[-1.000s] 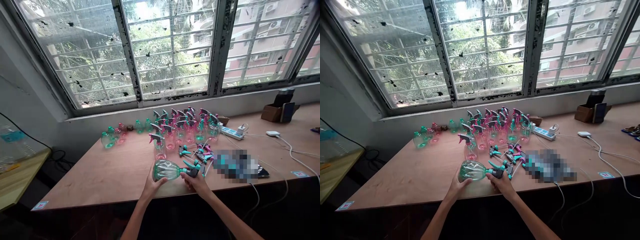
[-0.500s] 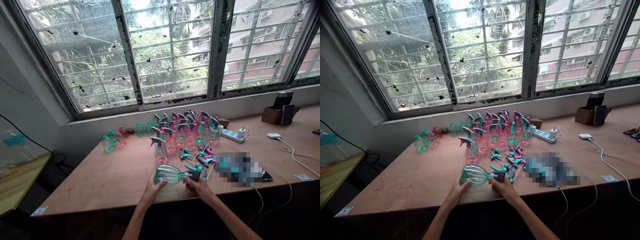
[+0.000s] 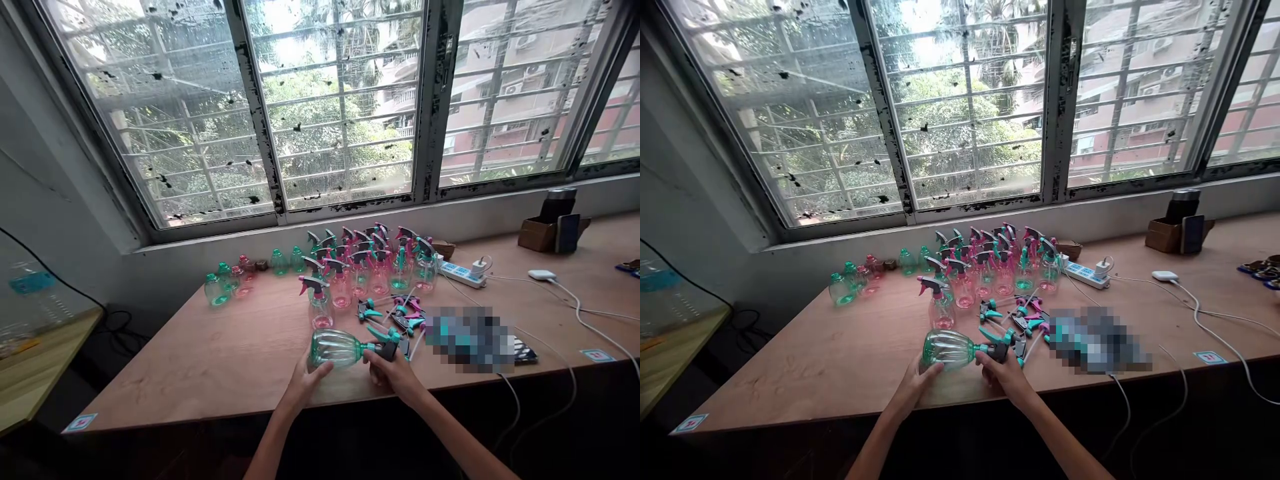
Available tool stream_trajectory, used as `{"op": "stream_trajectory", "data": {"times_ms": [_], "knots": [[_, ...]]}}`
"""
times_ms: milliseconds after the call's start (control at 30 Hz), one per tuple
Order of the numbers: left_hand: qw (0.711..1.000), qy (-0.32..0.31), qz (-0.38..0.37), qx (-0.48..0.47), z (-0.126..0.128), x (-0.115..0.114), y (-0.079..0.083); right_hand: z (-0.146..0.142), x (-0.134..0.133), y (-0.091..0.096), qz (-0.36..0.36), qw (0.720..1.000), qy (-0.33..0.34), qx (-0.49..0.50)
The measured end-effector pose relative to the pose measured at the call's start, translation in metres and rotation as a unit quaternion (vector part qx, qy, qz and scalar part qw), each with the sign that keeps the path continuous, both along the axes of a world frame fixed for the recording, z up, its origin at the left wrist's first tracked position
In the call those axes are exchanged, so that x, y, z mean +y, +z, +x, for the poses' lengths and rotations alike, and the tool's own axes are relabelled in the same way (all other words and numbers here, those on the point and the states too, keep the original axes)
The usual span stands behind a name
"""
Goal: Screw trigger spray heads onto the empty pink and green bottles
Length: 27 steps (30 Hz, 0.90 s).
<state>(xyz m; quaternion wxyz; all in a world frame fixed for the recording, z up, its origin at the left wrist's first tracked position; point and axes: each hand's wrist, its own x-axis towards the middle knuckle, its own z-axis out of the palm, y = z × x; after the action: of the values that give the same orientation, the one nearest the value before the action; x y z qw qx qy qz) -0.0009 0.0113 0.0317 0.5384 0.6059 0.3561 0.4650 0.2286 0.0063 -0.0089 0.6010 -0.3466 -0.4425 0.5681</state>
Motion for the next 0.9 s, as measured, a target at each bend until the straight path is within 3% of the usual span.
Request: {"op": "stream_trajectory", "data": {"times_ms": [233,500,900], "knots": [[1.000,-0.006,0.010,-0.014,0.003,0.001,-0.010,-0.001,0.002,-0.002,-0.009,0.999,-0.025,0.017],[1.000,-0.006,0.011,-0.001,0.003,0.002,-0.003,-0.001,0.001,0.002,-0.018,0.999,-0.017,0.024],[1.000,-0.016,0.013,0.006,0.009,-0.003,-0.009,-0.001,0.002,0.006,-0.022,0.998,-0.035,0.052]]}}
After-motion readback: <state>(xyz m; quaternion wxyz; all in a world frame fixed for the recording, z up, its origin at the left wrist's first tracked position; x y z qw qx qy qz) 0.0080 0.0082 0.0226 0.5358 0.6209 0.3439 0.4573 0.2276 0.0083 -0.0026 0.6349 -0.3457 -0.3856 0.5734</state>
